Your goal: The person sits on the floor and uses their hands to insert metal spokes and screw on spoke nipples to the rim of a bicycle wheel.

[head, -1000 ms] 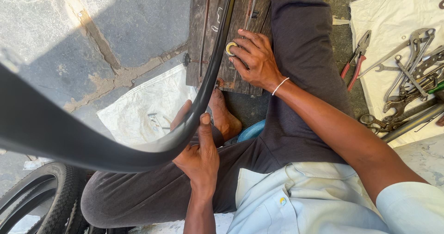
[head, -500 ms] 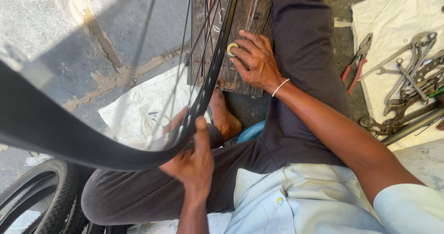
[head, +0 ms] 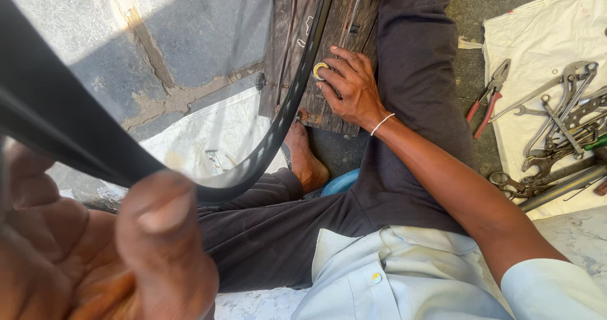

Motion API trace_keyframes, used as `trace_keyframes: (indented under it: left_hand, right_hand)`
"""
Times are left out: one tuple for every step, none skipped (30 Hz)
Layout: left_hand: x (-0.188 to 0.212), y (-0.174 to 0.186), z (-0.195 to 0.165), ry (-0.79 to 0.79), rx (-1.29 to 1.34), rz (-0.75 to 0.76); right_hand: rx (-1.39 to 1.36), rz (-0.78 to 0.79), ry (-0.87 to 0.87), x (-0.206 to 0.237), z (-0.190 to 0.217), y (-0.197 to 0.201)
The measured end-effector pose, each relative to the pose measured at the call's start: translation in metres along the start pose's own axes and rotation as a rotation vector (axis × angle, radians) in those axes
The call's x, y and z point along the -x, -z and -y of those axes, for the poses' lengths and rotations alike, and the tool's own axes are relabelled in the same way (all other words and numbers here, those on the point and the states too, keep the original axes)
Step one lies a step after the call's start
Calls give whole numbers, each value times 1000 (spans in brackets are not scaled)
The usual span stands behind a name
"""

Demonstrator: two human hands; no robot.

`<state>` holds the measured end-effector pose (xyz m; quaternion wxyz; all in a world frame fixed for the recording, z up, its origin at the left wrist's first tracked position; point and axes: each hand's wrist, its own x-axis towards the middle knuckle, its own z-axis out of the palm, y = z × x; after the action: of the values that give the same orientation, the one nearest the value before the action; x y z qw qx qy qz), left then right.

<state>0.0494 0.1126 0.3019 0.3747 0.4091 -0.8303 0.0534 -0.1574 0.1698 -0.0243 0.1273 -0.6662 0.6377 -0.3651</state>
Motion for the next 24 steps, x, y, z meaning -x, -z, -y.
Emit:
trace_keyframes:
  left_hand:
    - [-1, -5, -1, 15, 10, 17]
    - [-1, -10, 1, 39, 21, 22]
    - [3, -14, 1, 70, 38, 22]
    - [9, -16, 1, 97, 70, 10]
    - [20, -16, -2, 128, 123, -22]
    - [32, -15, -5, 162, 190, -49]
    - [46, -15, -10, 204, 269, -65]
    - [61, -14, -15, 270, 346, -10]
    - [76, -15, -20, 342, 422, 49]
    - [89, -19, -23, 427, 494, 119]
    - [100, -25, -26, 525, 520, 196]
    - [109, -31, -27, 619, 563, 249]
    - [117, -39, -28, 714, 604, 302]
    - [122, -47, -27, 784, 553, 358]
    - [125, -55, -26, 853, 499, 413]
    - [128, -61, -24, 920, 445, 469]
    - [129, -66, -22, 870, 441, 466]
    - [130, -70, -21, 820, 439, 463]
    - [130, -71, -20, 769, 436, 462]
    - [130, -70, -19, 786, 424, 456]
    - [130, -67, -18, 801, 412, 452]
    - [131, -63, -18, 818, 400, 451]
    - [131, -56, -17, 740, 446, 360]
    - [131, -49, -16, 659, 493, 266]
  right_hand:
    - [3, 0, 2, 0, 0, 0]
    - [4, 0, 4, 1, 0, 0]
    - [4, 1, 4, 1, 0, 0]
    - [7, 2, 1, 1, 0, 0]
    - [6, 3, 1, 2, 0, 0]
    - [3, 4, 2, 2, 0, -1]
    - [3, 3, 2, 2, 0, -1]
    - [5, 2, 2, 2, 0, 0]
    - [7, 1, 4, 1, 0, 0]
    - [3, -1, 5, 1, 0, 0]
    - [0, -2, 3, 1, 0, 0]
    - [0, -2, -2, 1, 0, 1]
    - [-2, 1, -5, 1, 1, 1]
    - [-7, 3, -4, 2, 1, 1]
    - [-15, 4, -1, 2, 1, 1]
    - [-14, 4, -3, 2, 1, 0]
    - [-12, 2, -4, 2, 1, 0]
    - [-9, -1, -6, 2, 0, 0]
    - [-4, -1, -4, 2, 0, 0]
    - [-1, -3, -3, 1, 0, 0]
    - [1, -7, -3, 0, 0, 1]
    - [0, -5, -20, -1, 2, 2]
    - [-3, 0, -36, -1, 6, 5]
    - [-3, 3, -49, -3, 10, 8]
